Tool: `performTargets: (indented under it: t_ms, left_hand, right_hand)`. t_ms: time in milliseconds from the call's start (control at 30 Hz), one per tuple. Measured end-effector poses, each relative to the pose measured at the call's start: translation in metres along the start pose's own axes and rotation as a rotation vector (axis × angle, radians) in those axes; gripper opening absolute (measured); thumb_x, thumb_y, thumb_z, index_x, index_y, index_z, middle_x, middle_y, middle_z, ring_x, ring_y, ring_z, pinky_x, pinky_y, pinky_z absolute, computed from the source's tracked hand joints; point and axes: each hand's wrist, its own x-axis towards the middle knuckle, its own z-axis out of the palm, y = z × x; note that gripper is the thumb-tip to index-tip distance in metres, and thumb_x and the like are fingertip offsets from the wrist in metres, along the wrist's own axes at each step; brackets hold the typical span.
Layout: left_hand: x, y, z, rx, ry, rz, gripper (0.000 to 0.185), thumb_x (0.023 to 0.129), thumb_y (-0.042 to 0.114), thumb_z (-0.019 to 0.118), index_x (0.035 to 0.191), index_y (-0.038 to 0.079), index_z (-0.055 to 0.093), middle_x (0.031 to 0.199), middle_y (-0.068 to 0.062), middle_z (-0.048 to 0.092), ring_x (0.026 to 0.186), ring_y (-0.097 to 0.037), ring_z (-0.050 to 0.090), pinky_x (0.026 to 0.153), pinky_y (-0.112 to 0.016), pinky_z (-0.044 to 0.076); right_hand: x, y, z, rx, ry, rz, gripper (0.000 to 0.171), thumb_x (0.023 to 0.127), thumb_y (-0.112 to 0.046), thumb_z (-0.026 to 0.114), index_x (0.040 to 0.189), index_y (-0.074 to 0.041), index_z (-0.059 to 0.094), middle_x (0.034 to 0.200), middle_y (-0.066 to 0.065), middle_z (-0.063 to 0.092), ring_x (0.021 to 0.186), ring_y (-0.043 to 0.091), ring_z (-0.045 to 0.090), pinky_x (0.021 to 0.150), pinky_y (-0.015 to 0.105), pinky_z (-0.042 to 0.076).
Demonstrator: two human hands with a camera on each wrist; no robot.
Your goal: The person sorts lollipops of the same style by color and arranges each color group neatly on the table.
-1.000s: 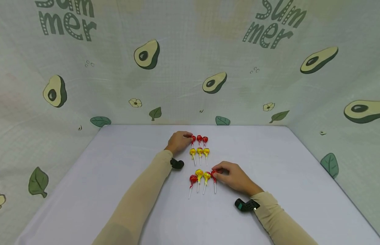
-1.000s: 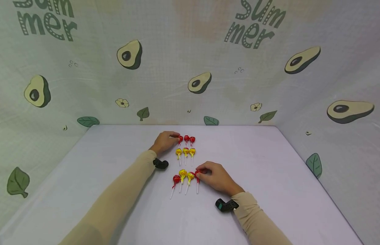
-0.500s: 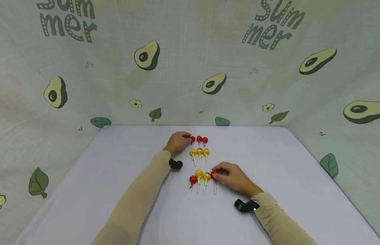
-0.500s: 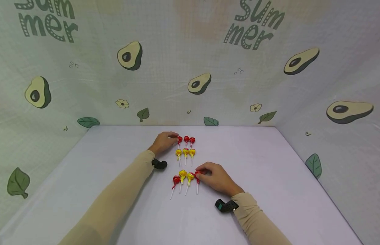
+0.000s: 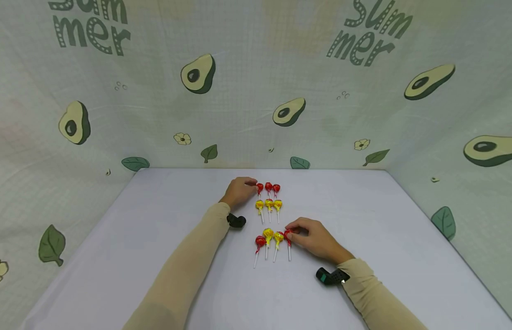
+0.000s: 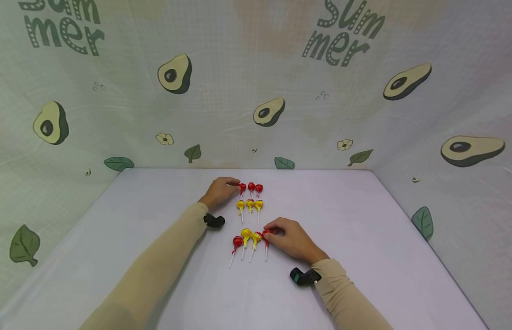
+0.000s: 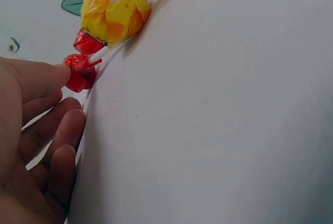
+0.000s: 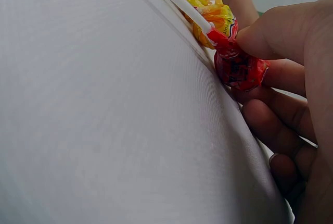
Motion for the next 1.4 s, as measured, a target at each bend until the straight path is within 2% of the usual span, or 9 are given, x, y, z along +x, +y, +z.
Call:
performTargets:
  t_ms: [233,500,633,800,1067,1233,1400]
  left_hand:
    - [-0.010,0.000,-0.011,-0.132,0.021,-0.013,0.035,0.101,0.030,0.061,0.130,0.011,0.065,0.118,-0.006,0.065,0.095,-0.021,0.063,0.092,-0.038,0.051]
    - [-0.027,-0.002,-0.018,-0.181,0.023,-0.027,0.027,0.101,0.028,0.061,0.120,0.011,0.069,0.111,-0.003,0.068,0.092,-0.019,0.063,0.086,-0.036,0.051]
    - [-0.039,-0.002,-0.021,-0.160,-0.003,-0.021,0.027,0.099,0.027,0.062,0.119,0.010,0.070,0.106,-0.001,0.069,0.089,-0.018,0.064,0.082,-0.036,0.050]
    - [-0.057,-0.002,-0.025,-0.125,-0.078,-0.029,0.027,0.099,0.030,0.062,0.118,0.013,0.071,0.100,0.001,0.069,0.088,-0.017,0.063,0.076,-0.033,0.051]
    - [-0.090,0.000,-0.029,-0.064,-0.145,0.016,0.023,0.099,0.028,0.064,0.114,0.013,0.072,0.086,0.000,0.067,0.079,-0.019,0.059,0.068,-0.032,0.049]
    - [-0.104,0.003,-0.027,-0.041,-0.164,0.049,0.019,0.098,0.027,0.065,0.111,0.015,0.073,0.086,0.002,0.066,0.080,-0.018,0.059,0.069,-0.032,0.049]
    - [-0.117,0.008,-0.022,-0.002,-0.177,0.076,0.017,0.097,0.024,0.065,0.109,0.016,0.074,0.090,0.005,0.066,0.084,-0.016,0.058,0.075,-0.033,0.049]
  right_hand:
    - [-0.002,-0.001,-0.001,0.001,0.006,-0.012,0.021,0.094,-0.033,0.071,0.113,-0.024,0.072,0.101,-0.016,0.064,0.096,0.009,0.059,0.090,0.038,0.048]
    - [-0.004,0.002,-0.001,0.005,0.004,-0.009,0.021,0.094,-0.033,0.071,0.113,-0.023,0.072,0.101,-0.015,0.064,0.096,0.010,0.059,0.089,0.037,0.048]
    - [-0.004,0.003,0.001,-0.001,0.006,-0.022,0.020,0.095,-0.030,0.071,0.113,-0.023,0.072,0.101,-0.015,0.064,0.095,0.010,0.058,0.088,0.037,0.048]
    - [-0.004,0.003,0.003,0.008,0.006,-0.019,0.019,0.095,-0.030,0.071,0.113,-0.023,0.072,0.101,-0.015,0.064,0.095,0.010,0.058,0.088,0.036,0.048]
    - [-0.002,0.002,0.002,0.013,0.001,-0.022,0.021,0.095,-0.037,0.070,0.112,-0.025,0.072,0.101,-0.015,0.065,0.094,0.009,0.059,0.087,0.035,0.049]
    - [-0.001,0.003,-0.001,-0.001,0.009,-0.028,0.020,0.094,-0.034,0.071,0.112,-0.025,0.072,0.100,-0.015,0.065,0.094,0.009,0.059,0.087,0.036,0.049]
    - [0.000,0.003,-0.001,0.001,0.009,-0.020,0.021,0.094,-0.035,0.071,0.112,-0.024,0.072,0.101,-0.015,0.065,0.095,0.010,0.059,0.088,0.038,0.049]
